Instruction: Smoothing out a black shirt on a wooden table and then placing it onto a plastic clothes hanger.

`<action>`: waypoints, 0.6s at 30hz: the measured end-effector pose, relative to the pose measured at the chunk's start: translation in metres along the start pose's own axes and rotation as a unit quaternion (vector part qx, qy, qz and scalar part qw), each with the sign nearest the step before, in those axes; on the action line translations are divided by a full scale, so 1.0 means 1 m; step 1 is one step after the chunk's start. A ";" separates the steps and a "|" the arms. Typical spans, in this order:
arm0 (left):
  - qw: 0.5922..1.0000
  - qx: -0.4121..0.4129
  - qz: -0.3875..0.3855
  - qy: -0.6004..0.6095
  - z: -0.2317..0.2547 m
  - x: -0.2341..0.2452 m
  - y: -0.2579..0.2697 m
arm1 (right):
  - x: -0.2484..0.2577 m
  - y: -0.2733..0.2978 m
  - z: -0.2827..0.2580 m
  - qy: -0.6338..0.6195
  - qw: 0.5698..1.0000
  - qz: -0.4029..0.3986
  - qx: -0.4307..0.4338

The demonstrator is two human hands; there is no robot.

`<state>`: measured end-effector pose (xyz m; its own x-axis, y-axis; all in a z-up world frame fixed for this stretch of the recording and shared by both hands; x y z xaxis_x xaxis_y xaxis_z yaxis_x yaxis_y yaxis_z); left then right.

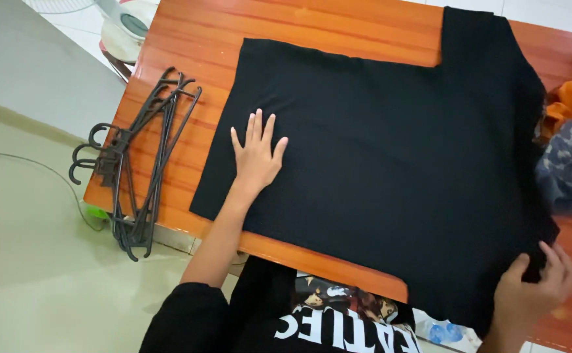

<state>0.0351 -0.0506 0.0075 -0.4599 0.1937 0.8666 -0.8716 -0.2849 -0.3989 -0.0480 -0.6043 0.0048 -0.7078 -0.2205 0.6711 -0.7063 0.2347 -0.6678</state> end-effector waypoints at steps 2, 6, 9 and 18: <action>1.000 0.003 -0.003 0.005 0.005 -0.003 -0.001 | -0.006 0.006 -0.003 0.093 0.993 -0.009 -0.069; 1.000 -0.010 -0.022 0.012 0.011 -0.004 0.003 | -0.019 0.007 -0.010 0.239 0.962 -0.078 -0.109; 1.000 -0.019 -0.019 0.014 0.017 0.002 0.008 | -0.029 -0.005 -0.026 0.112 0.976 -0.152 -0.103; 0.927 -0.200 -0.051 0.313 0.102 0.056 0.042 | -0.075 -0.051 -0.231 -0.384 0.891 -0.221 0.098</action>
<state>-0.0098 -0.1473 0.0704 -0.2713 0.7429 0.6120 -0.8519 0.1107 -0.5120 0.0434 -0.3814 0.0630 -0.1042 -0.8513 0.5142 -0.8532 -0.1892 -0.4861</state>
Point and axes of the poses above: each hand's wrist, its own y-axis away from the middle knuckle, its own x-axis out of the back of the hand, z = x × y, the point moved 2 cm from there along -y, towards the middle knuckle, and after that the axes turned 15 degrees about z, right-handed, at the moved point
